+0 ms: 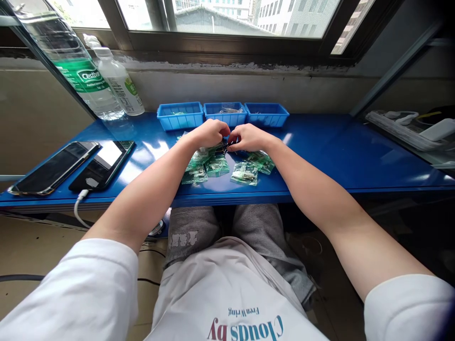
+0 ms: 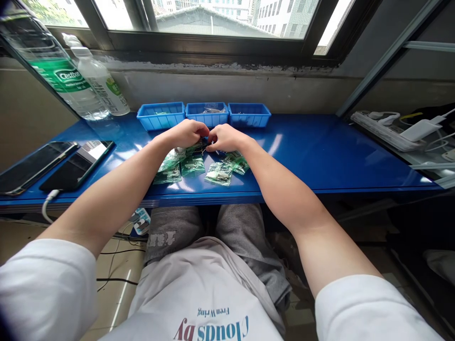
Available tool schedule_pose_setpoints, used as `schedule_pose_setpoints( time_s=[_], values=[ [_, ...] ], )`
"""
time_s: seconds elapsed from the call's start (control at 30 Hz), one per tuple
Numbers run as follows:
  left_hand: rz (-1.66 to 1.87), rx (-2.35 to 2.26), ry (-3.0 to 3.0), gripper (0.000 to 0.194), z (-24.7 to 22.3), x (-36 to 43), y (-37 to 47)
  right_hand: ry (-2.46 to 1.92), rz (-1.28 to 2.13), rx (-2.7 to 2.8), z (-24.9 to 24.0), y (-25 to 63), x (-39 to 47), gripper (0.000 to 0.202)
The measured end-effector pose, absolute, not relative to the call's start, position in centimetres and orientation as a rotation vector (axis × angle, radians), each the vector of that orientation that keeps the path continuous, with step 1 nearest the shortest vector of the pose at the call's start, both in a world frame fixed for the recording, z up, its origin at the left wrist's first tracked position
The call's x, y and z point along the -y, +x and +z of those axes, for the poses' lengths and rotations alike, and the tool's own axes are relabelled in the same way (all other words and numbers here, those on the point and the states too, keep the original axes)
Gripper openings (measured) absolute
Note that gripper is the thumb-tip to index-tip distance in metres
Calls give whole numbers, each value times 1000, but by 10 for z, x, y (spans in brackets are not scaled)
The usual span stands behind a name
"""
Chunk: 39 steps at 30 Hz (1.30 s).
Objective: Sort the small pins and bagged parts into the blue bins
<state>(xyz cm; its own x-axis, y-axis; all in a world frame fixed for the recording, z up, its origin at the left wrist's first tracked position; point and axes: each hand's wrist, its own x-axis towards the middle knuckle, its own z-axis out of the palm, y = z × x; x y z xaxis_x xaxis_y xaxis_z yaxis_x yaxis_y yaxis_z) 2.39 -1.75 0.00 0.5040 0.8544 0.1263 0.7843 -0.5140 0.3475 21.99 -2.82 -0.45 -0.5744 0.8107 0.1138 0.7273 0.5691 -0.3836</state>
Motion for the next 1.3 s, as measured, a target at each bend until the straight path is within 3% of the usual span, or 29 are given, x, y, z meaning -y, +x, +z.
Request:
schedule_pose_setpoints(
  time_s=[0.17,0.43,0.77,1.07,1.3],
  values=[
    [434,-1372,2515,50,-1,16,23,-1231,523,2443,-6,219,31,13],
    [430,-1362,2564,47,0,17,24,-1212,630,2318,-5,219,32,37],
    [424,-1363,2557,41,2,20,25,-1163,528,2253,-4,222,28,35],
    [389,-1387,2533,40,3,23,26,-1439,335,2446,-4,232,24,36],
    [370,-1376,2564,39,4,24,26,-1476,464,2427,4,230,30,40]
  ],
)
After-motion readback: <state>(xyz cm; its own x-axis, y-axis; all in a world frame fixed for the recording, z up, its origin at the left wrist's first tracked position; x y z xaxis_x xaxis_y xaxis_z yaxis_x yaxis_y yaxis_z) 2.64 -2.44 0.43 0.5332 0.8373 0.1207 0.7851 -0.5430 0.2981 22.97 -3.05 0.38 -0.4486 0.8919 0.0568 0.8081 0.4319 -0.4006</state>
